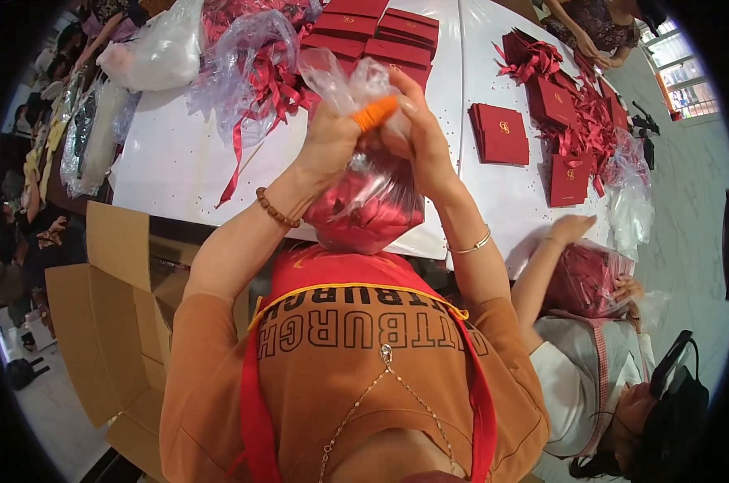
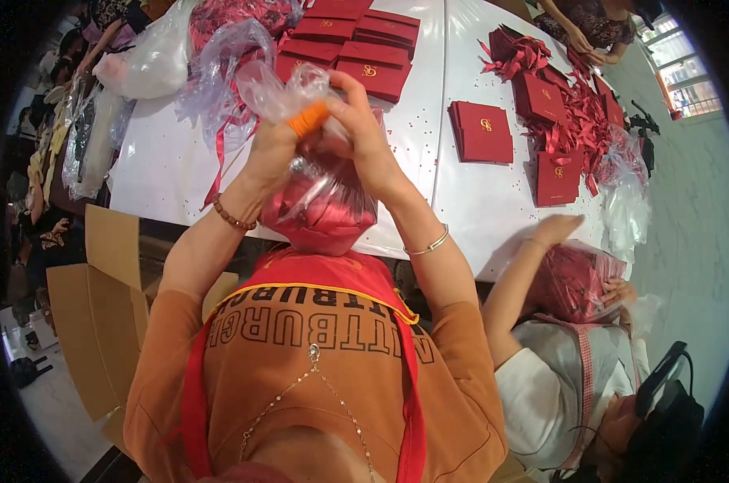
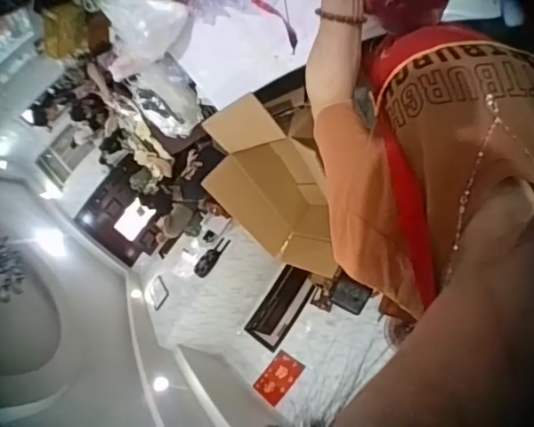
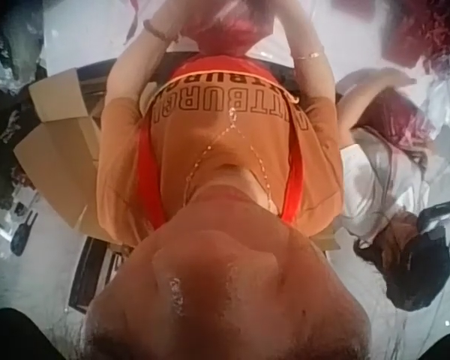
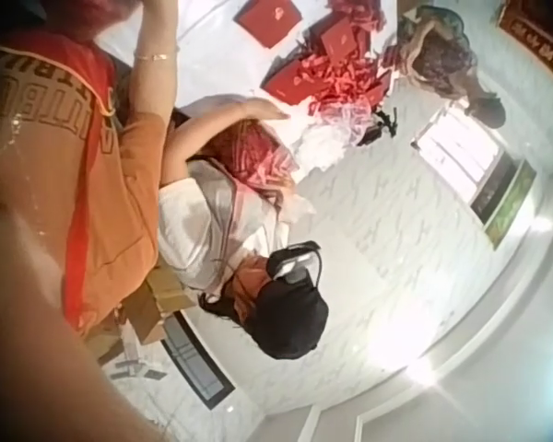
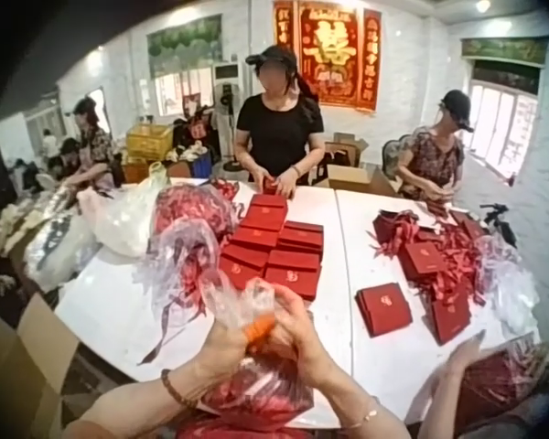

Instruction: Packing red cards with ribbons into plastic bags and organizing them into stacks.

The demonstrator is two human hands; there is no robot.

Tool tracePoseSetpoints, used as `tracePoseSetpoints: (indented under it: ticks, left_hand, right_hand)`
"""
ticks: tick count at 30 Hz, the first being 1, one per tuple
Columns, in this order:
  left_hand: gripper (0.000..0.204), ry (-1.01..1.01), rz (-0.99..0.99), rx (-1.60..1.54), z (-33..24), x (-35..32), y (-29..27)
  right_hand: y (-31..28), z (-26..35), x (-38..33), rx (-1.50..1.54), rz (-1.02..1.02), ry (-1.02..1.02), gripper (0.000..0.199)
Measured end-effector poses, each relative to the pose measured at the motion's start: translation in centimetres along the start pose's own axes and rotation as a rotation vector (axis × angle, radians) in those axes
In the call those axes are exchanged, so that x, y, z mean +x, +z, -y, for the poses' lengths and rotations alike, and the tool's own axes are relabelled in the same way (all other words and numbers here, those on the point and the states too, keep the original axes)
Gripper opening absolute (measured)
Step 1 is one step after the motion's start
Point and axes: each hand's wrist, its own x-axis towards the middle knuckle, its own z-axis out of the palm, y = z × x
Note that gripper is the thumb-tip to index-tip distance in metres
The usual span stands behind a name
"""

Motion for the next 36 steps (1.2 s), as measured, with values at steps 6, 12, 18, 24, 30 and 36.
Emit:
tracePoseSetpoints:
  ticks: [6,12,18,24,30,36]
  left_hand:
    - [0.019,-0.019,-0.245,0.052,0.2,0.3,0.4]
    - [0.036,0.058,-0.051,-0.075,0.0,0.7,0.8]
    - [0.042,0.293,0.156,0.855,-2.2,1.1,0.8]
    - [0.035,0.496,0.395,1.772,-4.5,3.3,1.4]
    - [0.042,-0.488,0.813,1.299,-6.6,5.5,1.2]
    - [0.043,-0.346,0.618,0.705,-6.4,4.7,-5.2]
  right_hand:
    - [-1.0,-1.2,0.2,-0.074,0.314,-0.144,0.019]
    - [-0.9,-0.4,0.5,0.212,0.074,0.012,0.021]
    - [0.4,0.0,-0.4,-0.001,0.126,-0.063,0.038]
    - [-0.4,-0.6,-0.2,-0.186,0.193,0.058,0.049]
    - [1.5,-0.6,-0.1,-0.187,-0.011,-0.001,0.017]
    - [1.2,-0.2,0.2,-0.273,0.059,0.067,0.024]
